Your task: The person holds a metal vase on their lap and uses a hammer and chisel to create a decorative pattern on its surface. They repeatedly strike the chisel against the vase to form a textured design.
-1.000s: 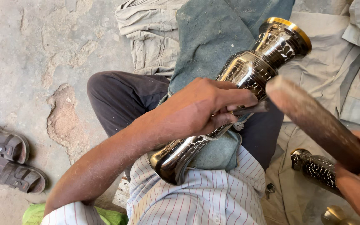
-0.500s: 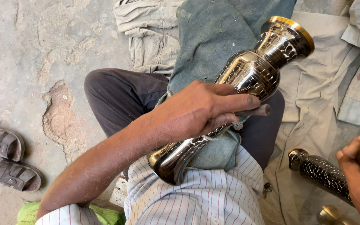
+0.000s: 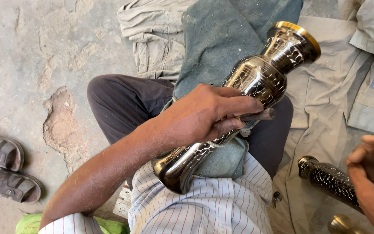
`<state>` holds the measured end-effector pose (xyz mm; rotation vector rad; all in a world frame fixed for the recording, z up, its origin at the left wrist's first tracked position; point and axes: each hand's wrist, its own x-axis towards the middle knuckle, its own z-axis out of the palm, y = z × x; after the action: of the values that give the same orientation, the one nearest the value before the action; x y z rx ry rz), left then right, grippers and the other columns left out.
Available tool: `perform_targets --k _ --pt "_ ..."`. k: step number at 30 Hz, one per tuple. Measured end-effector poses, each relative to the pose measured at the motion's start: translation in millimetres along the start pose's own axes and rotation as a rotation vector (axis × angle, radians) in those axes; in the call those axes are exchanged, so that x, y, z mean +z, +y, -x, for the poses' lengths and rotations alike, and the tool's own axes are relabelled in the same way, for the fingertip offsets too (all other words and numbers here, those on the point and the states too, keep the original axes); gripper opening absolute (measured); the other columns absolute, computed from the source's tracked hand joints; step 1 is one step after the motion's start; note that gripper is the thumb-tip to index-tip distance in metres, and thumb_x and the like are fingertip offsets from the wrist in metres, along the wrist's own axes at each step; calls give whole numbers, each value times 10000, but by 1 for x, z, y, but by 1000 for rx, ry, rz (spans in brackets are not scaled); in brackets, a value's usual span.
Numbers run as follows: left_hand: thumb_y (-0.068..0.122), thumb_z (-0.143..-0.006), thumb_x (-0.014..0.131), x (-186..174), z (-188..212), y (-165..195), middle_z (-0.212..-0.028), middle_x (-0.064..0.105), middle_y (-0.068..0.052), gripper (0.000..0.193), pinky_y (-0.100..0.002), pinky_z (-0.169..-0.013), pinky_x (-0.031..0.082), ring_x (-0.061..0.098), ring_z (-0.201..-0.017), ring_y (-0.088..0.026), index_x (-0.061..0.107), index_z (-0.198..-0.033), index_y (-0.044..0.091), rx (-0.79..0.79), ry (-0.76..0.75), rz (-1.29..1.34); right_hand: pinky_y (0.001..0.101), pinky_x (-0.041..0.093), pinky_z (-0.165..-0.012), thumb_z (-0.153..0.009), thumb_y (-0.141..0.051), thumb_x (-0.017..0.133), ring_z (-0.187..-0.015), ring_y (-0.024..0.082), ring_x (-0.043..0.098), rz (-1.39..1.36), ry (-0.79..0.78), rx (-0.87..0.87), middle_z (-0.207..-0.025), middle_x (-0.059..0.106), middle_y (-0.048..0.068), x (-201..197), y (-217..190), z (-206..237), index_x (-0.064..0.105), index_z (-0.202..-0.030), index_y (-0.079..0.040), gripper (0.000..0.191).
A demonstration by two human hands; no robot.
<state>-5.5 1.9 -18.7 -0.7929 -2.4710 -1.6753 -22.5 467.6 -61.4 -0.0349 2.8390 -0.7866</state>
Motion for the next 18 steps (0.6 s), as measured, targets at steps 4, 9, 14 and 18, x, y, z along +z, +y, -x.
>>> perform_targets --k 4,9,14,18 --pt "219 -1027 685 -2 -4 -1 -1132 734 -117 366 -461 -857 600 750 -978 -330 599 -1359 93 -2 -18 4 276 495 -636 -1040 -56 657 -709 138 587 -20 -4 -7 -846 610 77 1 7 1 638 -1196 -19 161" --pt "215 -1052 670 -3 -2 0 -1199 729 -116 360 -442 -892 613 750 -1015 -321 591 -1383 100 35 15 19 281 491 -581 -1017 -54 657 -651 133 577 58 -52 90 -787 602 67 2 5 -8 677 -1159 -25 147" --pt "241 -1005 655 -2 -4 -2 -1202 742 -112 382 -438 -879 617 756 -1033 -321 607 -1357 100 24 -13 7 287 487 -526 -993 -52 656 -594 128 566 106 -138 75 -727 595 58 -18 -32 -21 716 -1122 -32 144" --pt "233 -1049 664 -3 -5 -4 -1182 741 -101 332 -422 -910 617 753 -1043 -310 592 -1347 105 72 3 22 269 491 -542 -944 -17 635 -628 124 569 128 -169 -166 -786 587 75 -24 -69 -9 686 -1223 -52 286"
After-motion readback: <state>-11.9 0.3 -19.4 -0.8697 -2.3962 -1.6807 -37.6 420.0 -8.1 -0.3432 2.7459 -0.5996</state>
